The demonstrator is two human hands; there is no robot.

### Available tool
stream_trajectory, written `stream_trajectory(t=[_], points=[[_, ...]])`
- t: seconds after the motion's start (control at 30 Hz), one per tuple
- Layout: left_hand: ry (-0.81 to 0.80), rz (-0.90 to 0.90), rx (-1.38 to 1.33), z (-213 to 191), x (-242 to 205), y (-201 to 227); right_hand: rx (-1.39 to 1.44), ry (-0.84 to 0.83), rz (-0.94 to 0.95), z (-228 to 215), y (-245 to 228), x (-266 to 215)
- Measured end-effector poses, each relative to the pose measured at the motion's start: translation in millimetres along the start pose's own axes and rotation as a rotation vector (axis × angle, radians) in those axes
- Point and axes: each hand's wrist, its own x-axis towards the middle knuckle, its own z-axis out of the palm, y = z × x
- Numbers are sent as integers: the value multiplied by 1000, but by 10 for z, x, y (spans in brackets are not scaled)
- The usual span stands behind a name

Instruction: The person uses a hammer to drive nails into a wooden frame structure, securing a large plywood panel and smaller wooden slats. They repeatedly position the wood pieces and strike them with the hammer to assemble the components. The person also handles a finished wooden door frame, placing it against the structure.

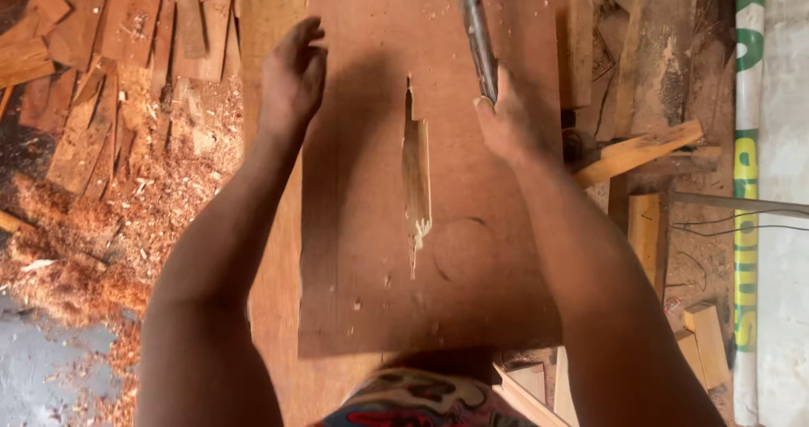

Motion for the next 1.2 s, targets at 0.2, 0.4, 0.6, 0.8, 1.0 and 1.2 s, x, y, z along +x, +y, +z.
stream_trajectory(t=[0.2,0.4,0.6,0.8,1.0,1.2], points=[[67,370,-182,-1186,-1866,2244,869,-662,1123,-877,-463,-177],[-107,1126,-667,-1422,-3189,3407,811,-471,986,-1953,-1534,-2569],[-431,1140,-1064,-1315,-4226,4178,433,-785,881,-2776,-2159,-4004],[-772,1171,-1076,-1518,-4854,4257,331,-950,955,-2927,-2994,-4241],[-795,1171,-1163,-1764,-5375,4319,186,-823,734,-2736,-3368,-4377],[-516,953,-929,-1749,-5637,3661,262,-770,867,-2812,-3447,-5271]])
